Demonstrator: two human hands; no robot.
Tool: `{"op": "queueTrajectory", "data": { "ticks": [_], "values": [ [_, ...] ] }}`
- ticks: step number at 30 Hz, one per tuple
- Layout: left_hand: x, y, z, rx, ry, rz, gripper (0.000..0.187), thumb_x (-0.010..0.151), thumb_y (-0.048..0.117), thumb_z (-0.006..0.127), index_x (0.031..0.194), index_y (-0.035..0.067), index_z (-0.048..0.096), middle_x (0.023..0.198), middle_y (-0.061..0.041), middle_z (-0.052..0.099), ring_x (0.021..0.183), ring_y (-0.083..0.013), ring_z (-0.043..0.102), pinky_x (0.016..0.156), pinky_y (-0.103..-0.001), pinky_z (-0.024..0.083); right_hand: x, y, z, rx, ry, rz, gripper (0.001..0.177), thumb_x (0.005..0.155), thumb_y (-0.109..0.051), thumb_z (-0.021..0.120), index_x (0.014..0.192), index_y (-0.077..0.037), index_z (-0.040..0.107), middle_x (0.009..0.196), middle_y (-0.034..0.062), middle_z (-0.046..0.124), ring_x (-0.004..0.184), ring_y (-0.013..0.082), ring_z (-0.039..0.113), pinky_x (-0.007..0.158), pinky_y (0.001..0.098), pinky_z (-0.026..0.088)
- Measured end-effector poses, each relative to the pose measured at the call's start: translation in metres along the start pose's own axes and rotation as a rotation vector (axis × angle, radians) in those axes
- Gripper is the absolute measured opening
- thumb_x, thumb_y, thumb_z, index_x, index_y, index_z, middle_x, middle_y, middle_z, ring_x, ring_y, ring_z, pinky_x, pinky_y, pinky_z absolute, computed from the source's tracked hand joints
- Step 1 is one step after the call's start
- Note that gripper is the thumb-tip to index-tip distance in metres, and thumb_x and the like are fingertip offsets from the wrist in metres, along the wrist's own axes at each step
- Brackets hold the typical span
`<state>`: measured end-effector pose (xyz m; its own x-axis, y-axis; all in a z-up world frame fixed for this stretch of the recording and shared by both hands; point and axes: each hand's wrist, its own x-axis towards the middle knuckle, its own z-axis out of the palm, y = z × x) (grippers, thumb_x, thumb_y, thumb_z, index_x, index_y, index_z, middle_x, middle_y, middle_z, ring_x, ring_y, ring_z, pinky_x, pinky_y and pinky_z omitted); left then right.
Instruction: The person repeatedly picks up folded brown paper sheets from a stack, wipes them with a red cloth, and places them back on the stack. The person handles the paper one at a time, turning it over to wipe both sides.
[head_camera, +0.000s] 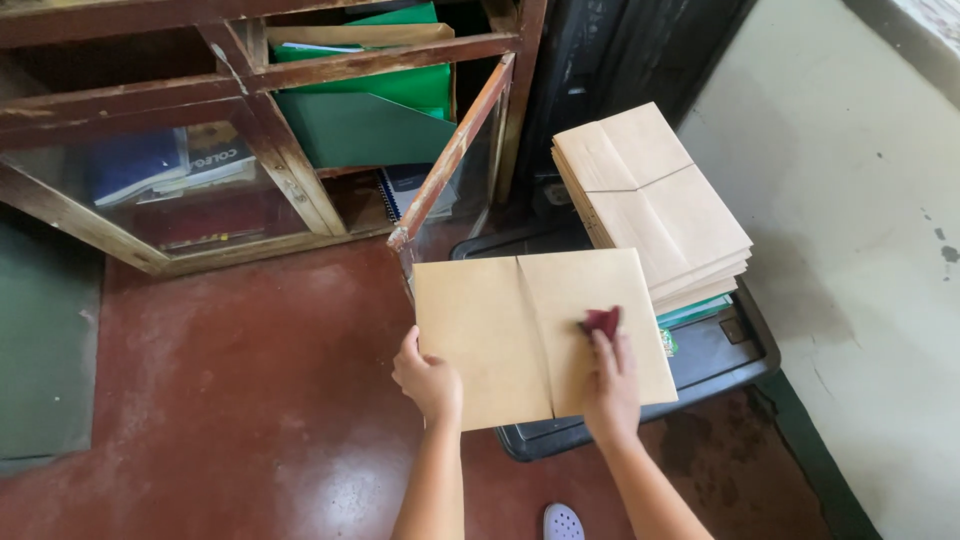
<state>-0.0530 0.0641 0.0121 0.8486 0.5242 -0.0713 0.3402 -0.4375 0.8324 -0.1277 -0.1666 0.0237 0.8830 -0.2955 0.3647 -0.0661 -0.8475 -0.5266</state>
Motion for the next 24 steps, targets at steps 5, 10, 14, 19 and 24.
{"op": "queueTrajectory", "data": {
  "ticks": [5,10,14,19,24],
  "values": [
    [-0.039,0.023,0.017,0.252,0.061,0.449,0.074,0.074,0.005,0.067,0.145,0.013,0.049,0.150,-0.028,0.040,0.132,-0.0475,0.041,0.101,-0.064,0.033,-0.004,-0.070,-0.013,0.369,-0.165,0.308,0.039,0.092,-0.008,0.052,0.130,-0.007,0.056,0.133,0.0113,0.051,0.118,0.0271,0.054,0.098,0.0359,0.045],
    [-0.060,0.002,0.056,0.276,-0.221,0.594,0.052,0.093,0.024,0.051,0.143,0.013,0.055,0.164,-0.015,0.027,0.153,-0.0421,0.009,0.116,-0.068,0.000,-0.022,-0.050,-0.001,0.105,-0.371,-0.179,0.063,0.084,-0.001,0.054,0.146,-0.008,0.050,0.163,0.0161,0.032,0.153,0.0405,0.022,0.120,0.0509,0.027],
    [-0.057,0.019,0.038,0.340,-0.371,0.527,0.055,0.101,0.033,0.046,0.153,0.015,0.044,0.168,-0.014,0.019,0.156,-0.0380,0.001,0.118,-0.064,-0.008,0.002,0.073,0.006,-0.180,-0.107,-0.026,0.070,0.086,-0.003,0.054,0.152,-0.023,0.044,0.160,0.0080,0.039,0.140,0.0338,0.044,0.101,0.0484,0.048],
    [-0.055,0.023,0.041,0.355,-0.483,0.387,0.057,0.107,0.047,0.031,0.156,0.019,0.040,0.170,-0.011,0.015,0.157,-0.0339,-0.002,0.119,-0.063,-0.011,-0.002,0.052,0.007,-0.207,0.015,0.096,0.069,0.089,-0.022,0.054,0.157,-0.029,0.044,0.161,0.0122,0.040,0.141,0.0387,0.046,0.118,0.0543,0.033],
    [-0.060,0.029,0.038,0.190,-0.399,0.414,0.056,0.102,0.043,0.032,0.149,0.018,0.049,0.167,-0.010,0.021,0.154,-0.0384,0.000,0.115,-0.065,-0.012,-0.023,-0.060,0.006,0.025,-0.388,-0.404,0.071,0.091,-0.017,0.053,0.157,-0.001,0.031,0.165,0.0174,0.028,0.155,0.0337,0.020,0.125,0.0475,0.017]
  ]
}}
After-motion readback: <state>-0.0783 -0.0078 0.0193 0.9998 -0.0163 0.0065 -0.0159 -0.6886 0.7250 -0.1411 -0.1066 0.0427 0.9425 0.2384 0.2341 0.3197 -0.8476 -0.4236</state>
